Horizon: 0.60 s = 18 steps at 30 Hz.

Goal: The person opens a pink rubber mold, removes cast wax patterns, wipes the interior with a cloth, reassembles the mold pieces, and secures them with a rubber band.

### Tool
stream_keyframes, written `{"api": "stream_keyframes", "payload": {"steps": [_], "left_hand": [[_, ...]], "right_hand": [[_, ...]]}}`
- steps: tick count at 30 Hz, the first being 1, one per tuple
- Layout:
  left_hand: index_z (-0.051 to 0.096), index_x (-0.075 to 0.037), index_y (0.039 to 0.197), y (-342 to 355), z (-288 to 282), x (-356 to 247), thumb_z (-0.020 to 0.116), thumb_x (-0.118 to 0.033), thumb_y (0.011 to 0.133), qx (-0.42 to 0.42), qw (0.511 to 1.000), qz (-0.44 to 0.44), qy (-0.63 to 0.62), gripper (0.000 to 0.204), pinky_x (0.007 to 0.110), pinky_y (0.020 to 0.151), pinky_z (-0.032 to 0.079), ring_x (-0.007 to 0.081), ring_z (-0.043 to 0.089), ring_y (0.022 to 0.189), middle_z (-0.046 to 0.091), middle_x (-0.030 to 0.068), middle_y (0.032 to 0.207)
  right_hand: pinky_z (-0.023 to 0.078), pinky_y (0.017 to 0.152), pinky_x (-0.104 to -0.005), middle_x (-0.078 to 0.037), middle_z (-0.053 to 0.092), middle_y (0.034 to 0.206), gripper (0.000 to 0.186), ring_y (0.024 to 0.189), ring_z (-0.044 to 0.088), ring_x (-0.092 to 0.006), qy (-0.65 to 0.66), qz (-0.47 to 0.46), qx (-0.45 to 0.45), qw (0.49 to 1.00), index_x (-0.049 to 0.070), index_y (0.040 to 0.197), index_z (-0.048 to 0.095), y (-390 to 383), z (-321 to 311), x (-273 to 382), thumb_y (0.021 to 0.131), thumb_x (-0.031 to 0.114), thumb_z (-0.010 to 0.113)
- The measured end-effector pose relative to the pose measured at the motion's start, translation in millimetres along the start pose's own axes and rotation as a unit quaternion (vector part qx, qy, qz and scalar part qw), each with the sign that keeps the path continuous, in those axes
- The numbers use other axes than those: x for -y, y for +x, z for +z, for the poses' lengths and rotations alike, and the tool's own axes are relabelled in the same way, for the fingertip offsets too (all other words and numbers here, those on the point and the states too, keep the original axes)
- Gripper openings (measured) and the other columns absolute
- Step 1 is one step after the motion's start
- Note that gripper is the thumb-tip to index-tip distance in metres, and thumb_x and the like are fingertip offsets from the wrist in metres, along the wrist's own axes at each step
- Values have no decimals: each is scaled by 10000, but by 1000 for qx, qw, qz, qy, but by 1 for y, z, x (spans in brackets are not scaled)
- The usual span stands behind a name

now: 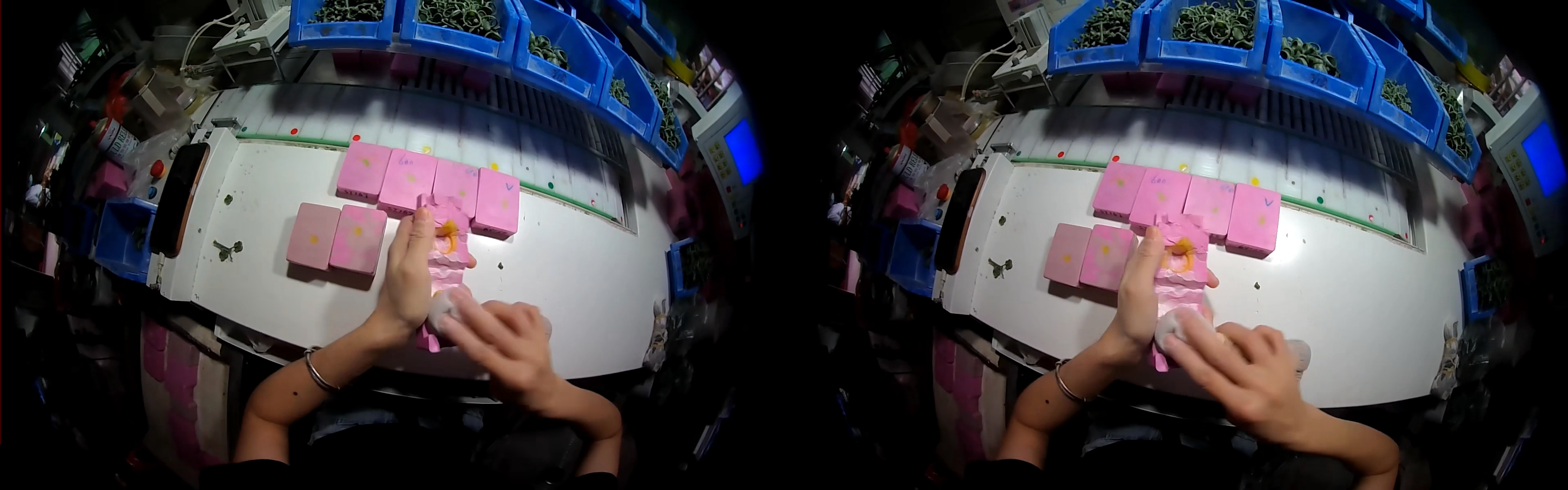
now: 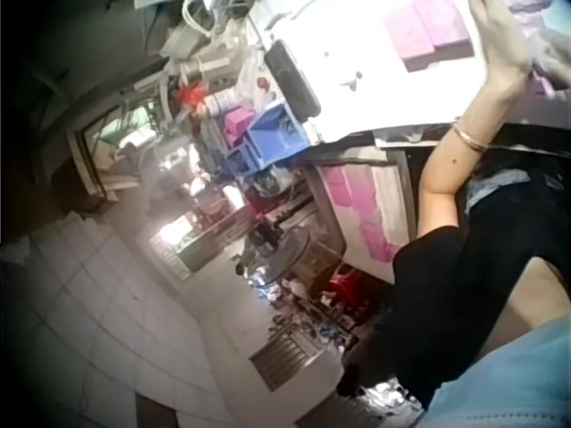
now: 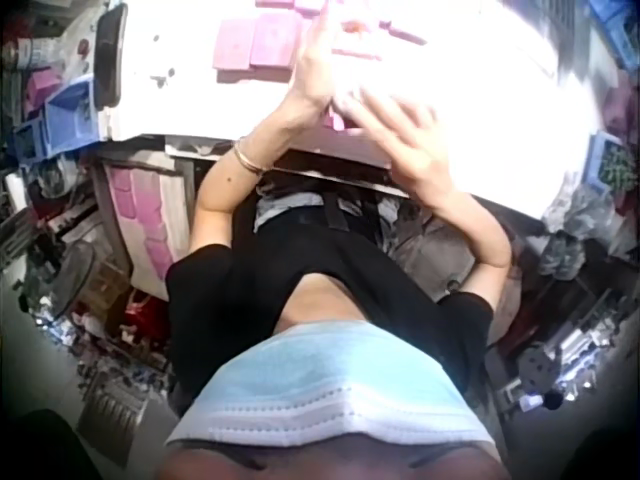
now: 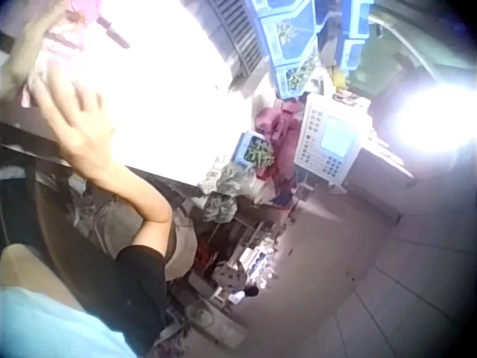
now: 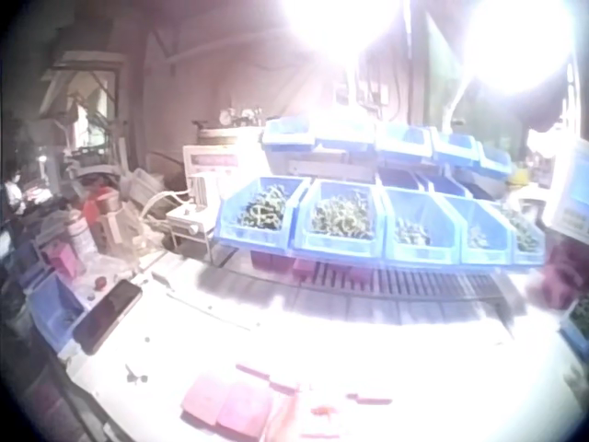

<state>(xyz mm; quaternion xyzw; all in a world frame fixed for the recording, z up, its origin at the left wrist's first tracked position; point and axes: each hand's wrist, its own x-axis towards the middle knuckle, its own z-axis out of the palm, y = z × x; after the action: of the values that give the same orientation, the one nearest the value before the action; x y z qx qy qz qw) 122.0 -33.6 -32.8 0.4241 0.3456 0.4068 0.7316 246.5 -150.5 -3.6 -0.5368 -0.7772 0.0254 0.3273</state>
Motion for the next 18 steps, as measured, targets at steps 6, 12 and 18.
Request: {"api": "stream_keyframes", "payload": {"steps": [6, 12, 18], "left_hand": [[514, -12, 988, -11, 1, -2, 349, -371, 1001, -59, 995, 20, 72, 395, 253, 743, 450, 112, 536, 807, 544, 47, 886], [543, -17, 1007, -20, 0, -5, 483, -332, 954, 76, 995, -60, -17, 325, 209, 626, 430, 64, 493, 657, 556, 20, 766], [507, 12, 1164, -27, -2, 10, 466, -538, 914, 183, 981, 64, 22, 606, 231, 811, 433, 116, 570, 886, 604, 64, 939]], "right_hand": [[381, 728, -294, -33, 599, 1207, 408, 871, 530, -176, -114, -31, 36, 992, 133, 1150, 633, -9, 4, 0, 746, 96, 595], [402, 883, -373, -154, 492, 1323, 634, 1080, 507, -340, -112, 48, 59, 991, 57, 1282, 509, -23, -2, -19, 677, 60, 698], [414, 942, -370, -187, 489, 1237, 705, 1092, 507, -326, 320, 204, -32, 925, 5, 1332, 413, 6, -4, -12, 712, 45, 746]]}}
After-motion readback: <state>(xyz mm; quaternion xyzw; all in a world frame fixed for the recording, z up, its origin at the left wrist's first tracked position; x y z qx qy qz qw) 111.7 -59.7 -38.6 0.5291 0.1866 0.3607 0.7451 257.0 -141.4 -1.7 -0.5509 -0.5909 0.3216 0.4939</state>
